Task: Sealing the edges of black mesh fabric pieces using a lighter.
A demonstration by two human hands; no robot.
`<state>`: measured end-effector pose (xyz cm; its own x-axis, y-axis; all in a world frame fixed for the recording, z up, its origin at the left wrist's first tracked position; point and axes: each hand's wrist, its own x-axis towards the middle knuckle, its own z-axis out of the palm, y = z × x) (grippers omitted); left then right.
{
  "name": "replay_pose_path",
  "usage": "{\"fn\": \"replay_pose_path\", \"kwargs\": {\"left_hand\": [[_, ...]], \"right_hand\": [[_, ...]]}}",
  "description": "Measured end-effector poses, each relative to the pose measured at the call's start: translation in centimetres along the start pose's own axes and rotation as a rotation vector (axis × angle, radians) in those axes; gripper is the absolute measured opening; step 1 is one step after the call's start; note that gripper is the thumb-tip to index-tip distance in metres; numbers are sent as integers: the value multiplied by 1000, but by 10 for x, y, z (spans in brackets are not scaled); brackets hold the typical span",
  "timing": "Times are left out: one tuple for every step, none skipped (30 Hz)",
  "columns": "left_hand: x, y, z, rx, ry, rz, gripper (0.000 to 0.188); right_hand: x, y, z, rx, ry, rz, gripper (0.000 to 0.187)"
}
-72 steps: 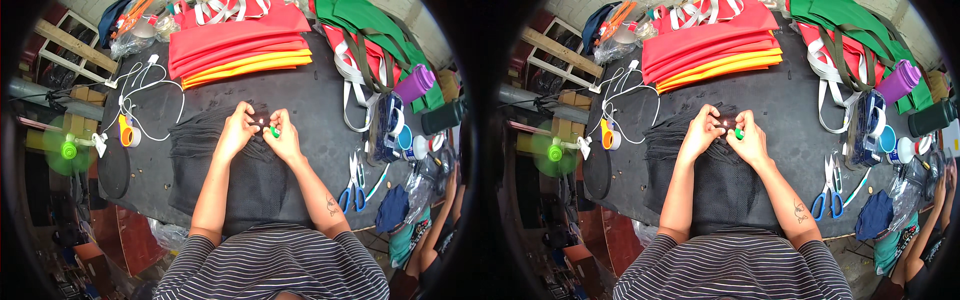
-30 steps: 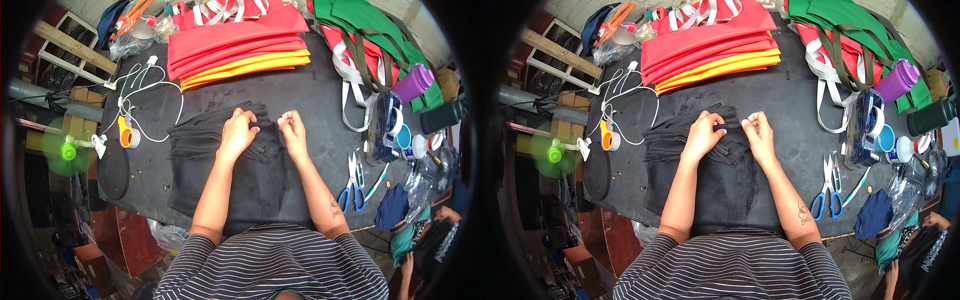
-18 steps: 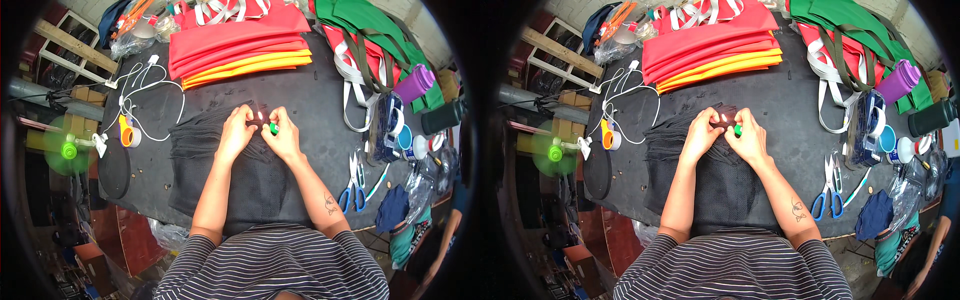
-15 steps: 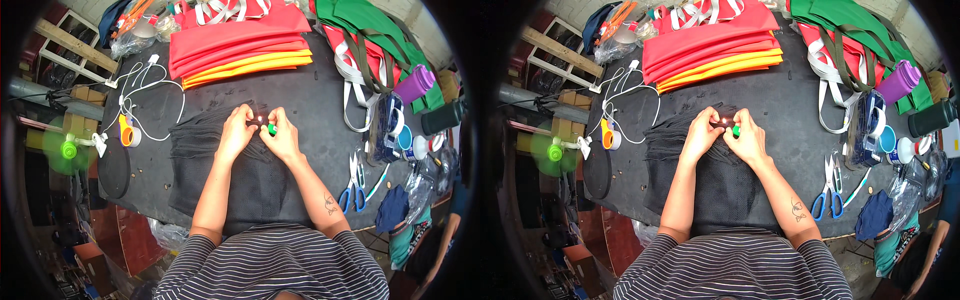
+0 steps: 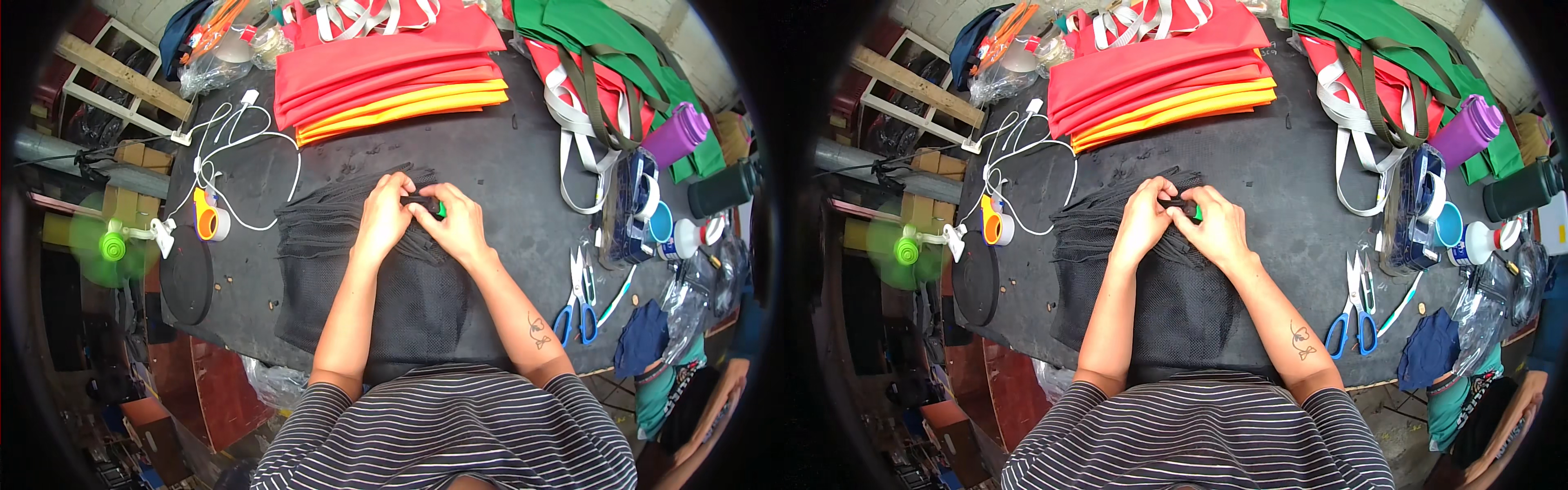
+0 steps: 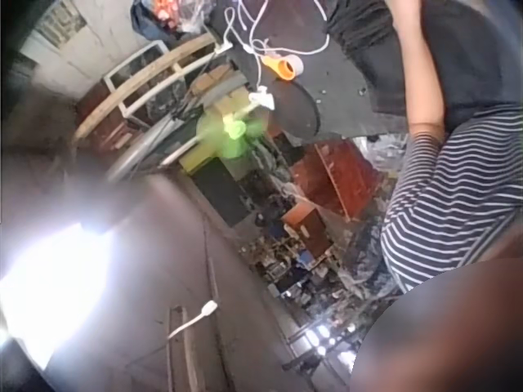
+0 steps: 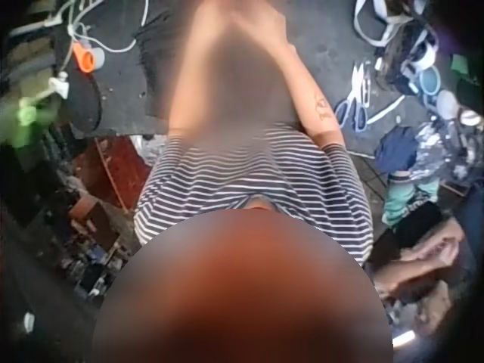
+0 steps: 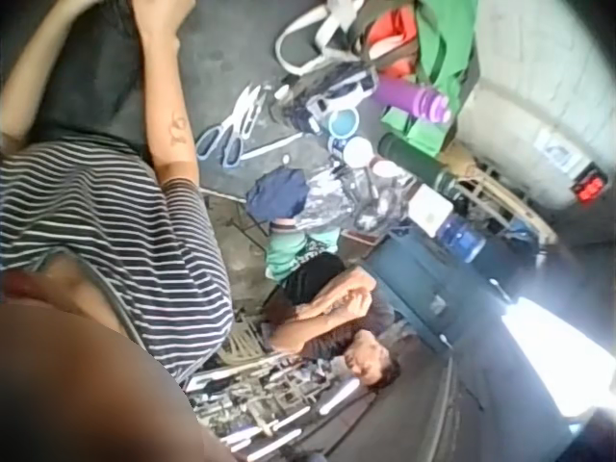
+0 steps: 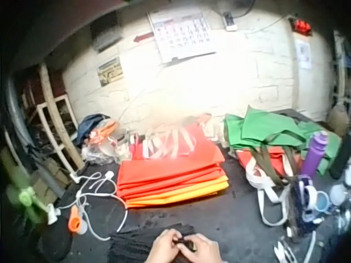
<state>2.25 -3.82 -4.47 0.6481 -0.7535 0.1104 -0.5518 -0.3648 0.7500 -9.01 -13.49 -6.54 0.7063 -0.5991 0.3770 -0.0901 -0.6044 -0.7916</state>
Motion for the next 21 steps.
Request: {"fn": "replay_pose_path", "kwargs": {"left_hand": [[0,2,1,28,0,18,28],[0,4,1,55,-1,37,24],[-1,4,2,56,-1,38,24],[-2,4,2,129,-26,66,21],[-2,4,2,201,-50,94,18],[-4,6,3,201,-52,94,18],[-5,9,5,322,-38,134,18],[-5,11,6,443,-24,174,19],[-4,14,3,423,-51,150,21],[-4,12,2,423,-49,148,21],[-5,7,2,412,-40,174,23],[-4,7,1,399,-34,204,26],[-3,7,0,397,-34,207,26],[-2,7,-2,380,-91,140,27],[-1,9,-3,361,-150,75,27],[0,10,-3,361,-144,87,26],[1,10,-3,359,-144,89,26],[0,10,-3,327,-156,100,25],[0,10,-4,296,-168,110,24],[0,10,-4,297,-167,109,24],[-1,11,-6,262,-180,116,22]], "right_hand": [[1,-1,-1,-3,-52,29,16],[0,5,4,53,-4,-26,12],[-1,7,6,53,-3,-25,12],[-2,10,6,49,-43,-19,9],[-4,12,7,44,-83,-13,9],[-5,12,7,67,-83,-16,11],[-4,13,5,66,-83,-14,11],[-3,14,2,57,-64,25,14],[-2,13,-2,50,-47,60,17],[0,13,-11,99,-51,144,26],[2,17,-17,134,1,143,31],[4,19,-25,133,8,196,34],[4,19,-30,217,28,308,37],[3,28,-30,290,60,341,33],[3,34,-31,363,93,375,30],[0,40,-34,460,57,466,25],[-2,45,-35,458,59,466,25],[-5,48,-33,483,61,484,23],[-8,50,-31,508,62,502,22],[-12,52,-29,509,61,502,22],[-13,47,-27,492,62,475,21]]}}
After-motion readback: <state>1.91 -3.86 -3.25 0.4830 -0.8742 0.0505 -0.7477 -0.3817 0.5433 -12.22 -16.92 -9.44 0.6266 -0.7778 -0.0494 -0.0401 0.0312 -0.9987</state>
